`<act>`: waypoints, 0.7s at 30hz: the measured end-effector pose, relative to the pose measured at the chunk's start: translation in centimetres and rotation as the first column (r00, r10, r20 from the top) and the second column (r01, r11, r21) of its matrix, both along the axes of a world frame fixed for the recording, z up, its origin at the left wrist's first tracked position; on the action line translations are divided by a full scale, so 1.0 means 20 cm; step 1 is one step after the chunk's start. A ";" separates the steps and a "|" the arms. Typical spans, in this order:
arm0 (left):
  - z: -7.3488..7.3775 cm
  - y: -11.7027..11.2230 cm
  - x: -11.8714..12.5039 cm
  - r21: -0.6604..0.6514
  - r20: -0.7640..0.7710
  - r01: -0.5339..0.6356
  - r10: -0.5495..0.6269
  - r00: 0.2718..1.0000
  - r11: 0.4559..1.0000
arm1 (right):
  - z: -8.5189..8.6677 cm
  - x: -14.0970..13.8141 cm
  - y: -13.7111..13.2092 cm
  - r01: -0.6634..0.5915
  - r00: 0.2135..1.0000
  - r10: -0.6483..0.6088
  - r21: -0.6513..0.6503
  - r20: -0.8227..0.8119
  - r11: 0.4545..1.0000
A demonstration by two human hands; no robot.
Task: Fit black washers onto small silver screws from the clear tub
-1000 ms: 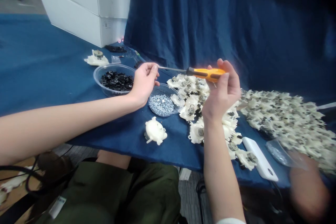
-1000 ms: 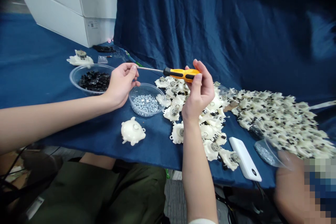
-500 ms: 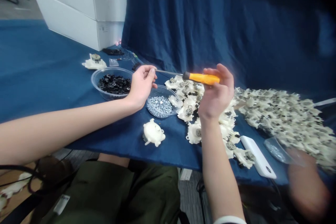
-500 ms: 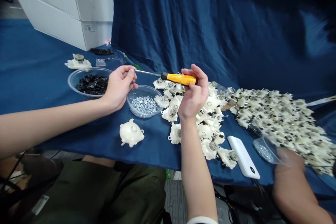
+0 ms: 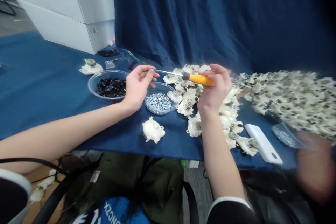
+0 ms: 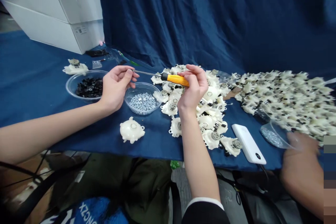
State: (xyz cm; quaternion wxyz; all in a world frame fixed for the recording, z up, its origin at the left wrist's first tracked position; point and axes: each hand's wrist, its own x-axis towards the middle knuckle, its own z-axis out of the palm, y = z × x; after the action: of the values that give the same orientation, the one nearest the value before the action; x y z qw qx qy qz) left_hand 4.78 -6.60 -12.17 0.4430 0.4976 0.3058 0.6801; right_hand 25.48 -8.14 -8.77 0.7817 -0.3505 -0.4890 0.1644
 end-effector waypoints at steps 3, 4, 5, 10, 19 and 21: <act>0.02 0.00 0.00 -0.023 -0.004 0.015 -0.015 1.000 1.000 | -0.02 0.00 0.01 -0.013 1.000 0.012 -0.067 -0.012 0.998; 0.02 -0.01 0.00 -0.029 -0.001 0.019 -0.019 1.000 0.999 | -0.02 -0.01 0.02 -0.018 1.000 0.017 -0.089 -0.014 0.996; 0.03 -0.01 0.00 -0.038 0.002 0.021 -0.021 1.000 0.999 | -0.03 -0.01 0.02 -0.021 1.000 0.020 -0.109 -0.012 0.994; 0.05 -0.02 0.01 -0.109 -0.020 0.002 -0.004 1.000 0.994 | -0.05 -0.01 0.04 -0.045 0.999 0.049 -0.227 0.013 0.973; 0.05 -0.01 0.01 -0.123 -0.041 0.001 -0.006 0.999 0.992 | 0.11 -0.02 -0.14 -0.021 0.999 0.011 -0.232 -0.042 0.972; 0.04 -0.01 0.01 -0.134 -0.045 0.005 -0.011 0.999 0.991 | 0.13 -0.01 -0.26 -0.067 0.997 0.055 -0.267 -0.050 0.961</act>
State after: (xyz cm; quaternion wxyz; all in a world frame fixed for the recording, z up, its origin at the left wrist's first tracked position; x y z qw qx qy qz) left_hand 4.95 -6.74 -11.29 0.4711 0.4831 0.3589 0.6449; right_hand 25.33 -13.24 -6.08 0.7317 -0.4345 -0.4561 0.2604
